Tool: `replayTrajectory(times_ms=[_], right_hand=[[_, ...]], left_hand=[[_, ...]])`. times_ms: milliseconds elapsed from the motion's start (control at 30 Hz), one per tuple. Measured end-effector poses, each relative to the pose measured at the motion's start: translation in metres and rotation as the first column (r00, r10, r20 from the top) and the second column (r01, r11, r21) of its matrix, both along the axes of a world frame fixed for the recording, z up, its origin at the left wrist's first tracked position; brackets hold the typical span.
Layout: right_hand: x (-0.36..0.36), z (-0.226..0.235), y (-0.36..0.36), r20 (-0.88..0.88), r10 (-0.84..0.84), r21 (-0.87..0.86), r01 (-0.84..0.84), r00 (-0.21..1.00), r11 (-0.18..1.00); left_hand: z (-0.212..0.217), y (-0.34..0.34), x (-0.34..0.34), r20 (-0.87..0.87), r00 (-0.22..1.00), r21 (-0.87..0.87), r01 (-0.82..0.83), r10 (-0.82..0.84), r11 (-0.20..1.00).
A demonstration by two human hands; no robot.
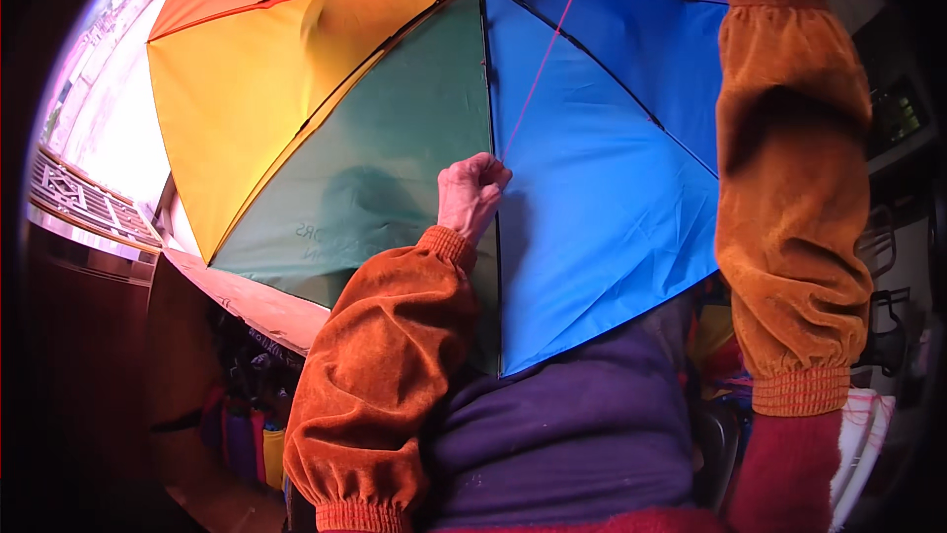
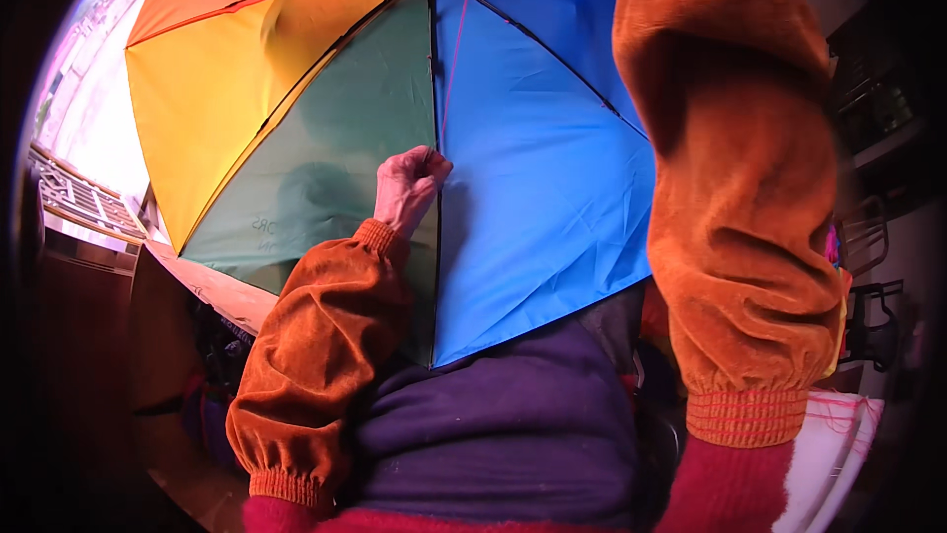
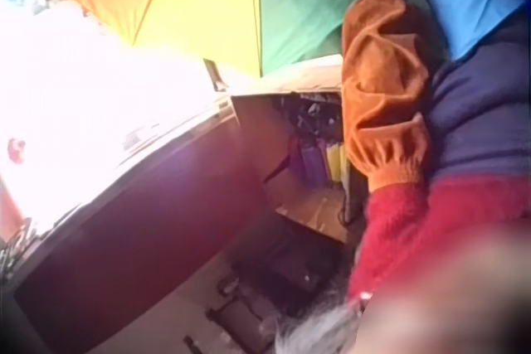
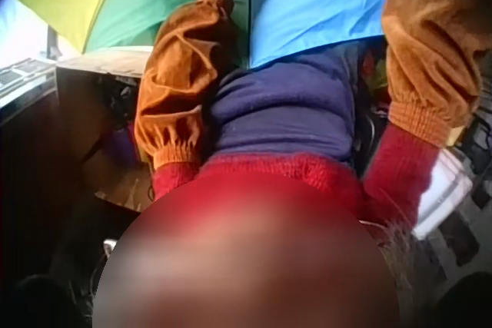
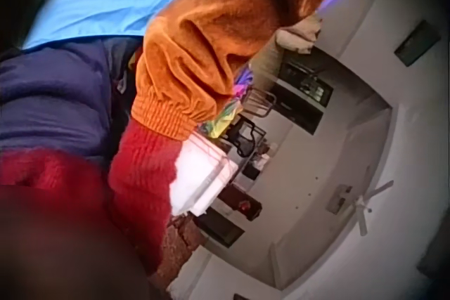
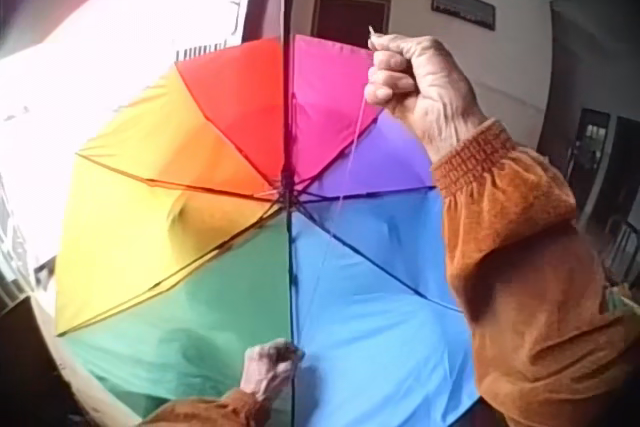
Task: Sewing or repairing the fabric of a multicolored umbrella using a needle and thread.
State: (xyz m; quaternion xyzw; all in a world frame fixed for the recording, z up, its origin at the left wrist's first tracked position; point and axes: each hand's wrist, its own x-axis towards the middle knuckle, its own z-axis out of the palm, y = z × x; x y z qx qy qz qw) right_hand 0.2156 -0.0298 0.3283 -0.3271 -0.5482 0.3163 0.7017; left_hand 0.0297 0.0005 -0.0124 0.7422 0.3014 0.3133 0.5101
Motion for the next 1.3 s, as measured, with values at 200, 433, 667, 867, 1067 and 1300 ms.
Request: replayTrajectory(times_ms=[200, 433, 667, 867, 1067, 1300], right_hand=[[-0.025, -0.183, 0.002, 0.254, -0.196, -0.389, 0.285, 0.947, 0.876], [-0.078, -0.318, -0.029, 0.835, 0.084, -0.386, 0.469, 0.544, 0.794], [-0.078, -0.336, -0.026, 0.886, -0.208, -0.126, 0.646, 0.415, 0.753], [-0.075, -0.296, -0.018, 0.497, -0.35, -0.228, 0.509, 0.794, 0.83], [0.02, -0.237, -0.035, -0.43, -0.397, -0.353, 0.254, 0.811, 0.901], [0.074, -0.214, -0.063, -0.501, -0.464, -0.23, 0.405, 0.73, 0.885]], left_hand=[[-0.007, 0.019, -0.014, 0.035, 0.95, -0.447, -0.262, 0.309, 0.855], [0.005, 0.011, -0.006, 0.144, 0.942, -0.505, -0.194, 0.303, 0.841], [0.014, 0.0, -0.005, 0.144, 0.924, -0.699, -0.159, 0.355, 0.697], [0.005, 0.004, -0.009, 0.235, 0.876, -0.774, -0.093, 0.421, 0.626], [0.014, 0.005, -0.013, 0.221, 0.88, -0.862, -0.025, 0.421, 0.506], [0.003, 0.01, -0.007, -0.142, 0.96, -0.357, -0.278, 0.243, 0.892]])
